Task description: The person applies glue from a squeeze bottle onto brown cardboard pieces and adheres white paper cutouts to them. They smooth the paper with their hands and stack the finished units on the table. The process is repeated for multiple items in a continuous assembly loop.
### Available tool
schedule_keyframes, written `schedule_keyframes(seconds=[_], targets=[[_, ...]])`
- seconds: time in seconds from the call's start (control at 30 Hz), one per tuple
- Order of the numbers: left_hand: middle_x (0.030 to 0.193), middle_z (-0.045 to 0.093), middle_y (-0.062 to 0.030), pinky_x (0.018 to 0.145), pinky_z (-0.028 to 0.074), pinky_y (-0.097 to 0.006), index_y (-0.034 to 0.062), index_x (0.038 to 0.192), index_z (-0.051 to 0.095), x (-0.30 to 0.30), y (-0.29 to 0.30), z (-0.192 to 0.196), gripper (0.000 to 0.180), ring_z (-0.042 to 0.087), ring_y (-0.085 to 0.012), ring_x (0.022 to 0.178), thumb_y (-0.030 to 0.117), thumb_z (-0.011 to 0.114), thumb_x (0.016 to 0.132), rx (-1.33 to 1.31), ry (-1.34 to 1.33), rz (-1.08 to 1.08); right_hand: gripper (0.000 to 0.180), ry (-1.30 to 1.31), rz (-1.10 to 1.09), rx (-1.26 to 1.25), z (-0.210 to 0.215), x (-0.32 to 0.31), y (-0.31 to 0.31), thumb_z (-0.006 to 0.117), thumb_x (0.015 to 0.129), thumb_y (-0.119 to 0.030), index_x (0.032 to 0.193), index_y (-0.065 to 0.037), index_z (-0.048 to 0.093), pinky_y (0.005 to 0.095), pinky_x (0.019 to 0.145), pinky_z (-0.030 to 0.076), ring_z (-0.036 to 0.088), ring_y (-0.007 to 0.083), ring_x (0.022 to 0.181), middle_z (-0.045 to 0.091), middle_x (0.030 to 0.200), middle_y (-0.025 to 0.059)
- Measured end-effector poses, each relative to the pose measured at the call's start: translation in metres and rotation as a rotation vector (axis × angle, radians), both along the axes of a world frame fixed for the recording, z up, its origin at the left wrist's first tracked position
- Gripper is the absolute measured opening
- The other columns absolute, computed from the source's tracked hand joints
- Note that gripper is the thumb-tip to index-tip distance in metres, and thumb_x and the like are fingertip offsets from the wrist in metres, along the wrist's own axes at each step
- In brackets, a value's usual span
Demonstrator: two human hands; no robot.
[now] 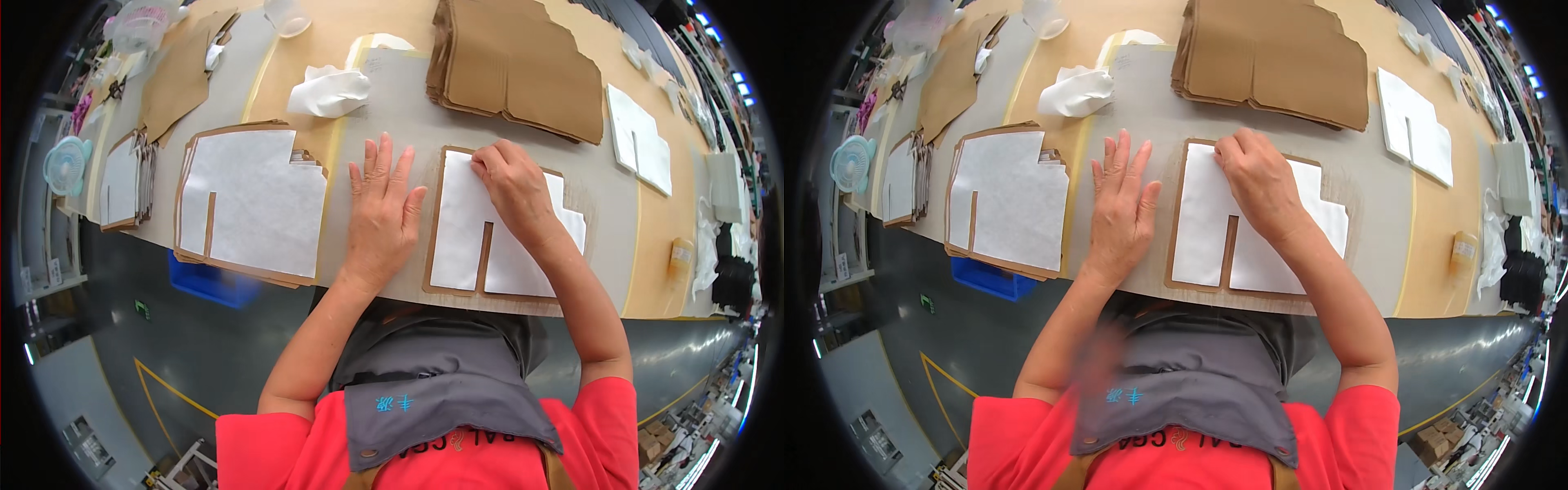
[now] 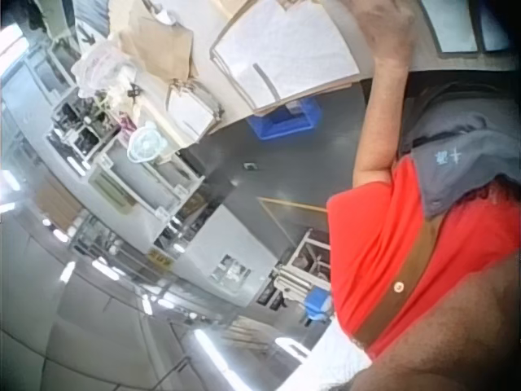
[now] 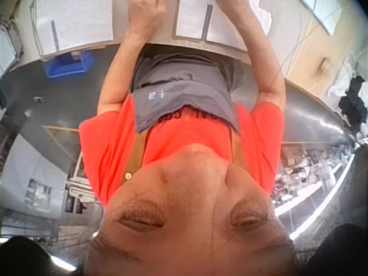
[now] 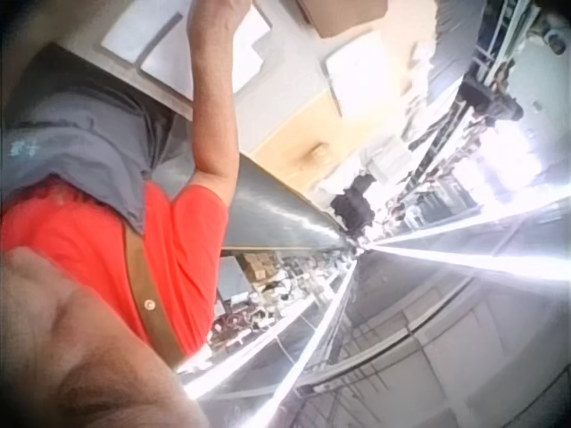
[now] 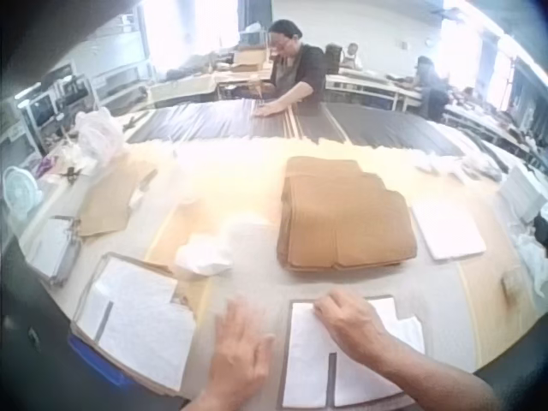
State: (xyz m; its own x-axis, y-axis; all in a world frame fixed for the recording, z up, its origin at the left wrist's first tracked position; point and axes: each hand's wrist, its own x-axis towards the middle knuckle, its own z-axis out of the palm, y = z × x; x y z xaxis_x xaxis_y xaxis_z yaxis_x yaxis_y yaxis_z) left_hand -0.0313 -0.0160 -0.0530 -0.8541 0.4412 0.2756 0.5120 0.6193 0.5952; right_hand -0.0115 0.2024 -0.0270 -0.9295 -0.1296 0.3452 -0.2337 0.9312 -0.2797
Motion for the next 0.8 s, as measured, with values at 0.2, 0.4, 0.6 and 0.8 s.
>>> schedule_keyframes(seconds=[0.2,0.4,0.6,0.8], targets=[[0.161,0.029,-0.021,0.122,0.015,-0.056,0.0058,0.144,0.05,-0.002,-0.001,0.002,0.043,0.02,-0.0387,0.152,0.023,0.049,0.105,0.005,-0.012,-0.004,0.006,-0.083,0.119,0.135,0.006,-0.011,0.005,0.065,0.087,-0.003,0.087,-0.002,0.059,0.0374,0.073,0.054,0.06,0.0275,0.082,0.057,0.085,0.0115],[0.16,0.03,-0.0218,0.121,0.018,-0.059,0.0074,0.141,0.053,-0.008,0.005,0.005,0.041,0.021,-0.0395,0.152,0.013,0.052,0.101,0.001,-0.016,-0.052,0.017,0.084,0.222,0.052,-0.006,-0.012,0.017,0.071,0.078,0.004,0.086,-0.003,0.058,0.0355,0.068,0.053,0.06,0.0246,0.079,0.058,0.085,0.0084],[0.161,0.031,-0.0177,0.121,0.017,-0.058,0.0129,0.138,0.058,-0.012,0.012,0.007,0.045,0.022,-0.0397,0.152,0.0,0.052,0.096,0.015,-0.027,-0.096,0.026,0.18,0.308,0.059,-0.011,-0.01,0.026,0.075,0.073,0.006,0.091,-0.004,0.06,0.033,0.062,0.052,0.059,0.0223,0.074,0.059,0.088,0.0066],[0.159,0.034,-0.0159,0.122,0.017,-0.059,0.0137,0.118,0.069,-0.022,0.023,0.006,0.038,0.022,-0.0387,0.152,-0.005,0.056,0.088,0.003,-0.007,-0.186,0.03,0.264,0.449,0.091,-0.011,0.001,0.047,0.08,0.076,-0.003,0.101,-0.006,0.063,0.0343,0.066,0.05,0.06,0.0236,0.08,0.063,0.095,0.0062]])
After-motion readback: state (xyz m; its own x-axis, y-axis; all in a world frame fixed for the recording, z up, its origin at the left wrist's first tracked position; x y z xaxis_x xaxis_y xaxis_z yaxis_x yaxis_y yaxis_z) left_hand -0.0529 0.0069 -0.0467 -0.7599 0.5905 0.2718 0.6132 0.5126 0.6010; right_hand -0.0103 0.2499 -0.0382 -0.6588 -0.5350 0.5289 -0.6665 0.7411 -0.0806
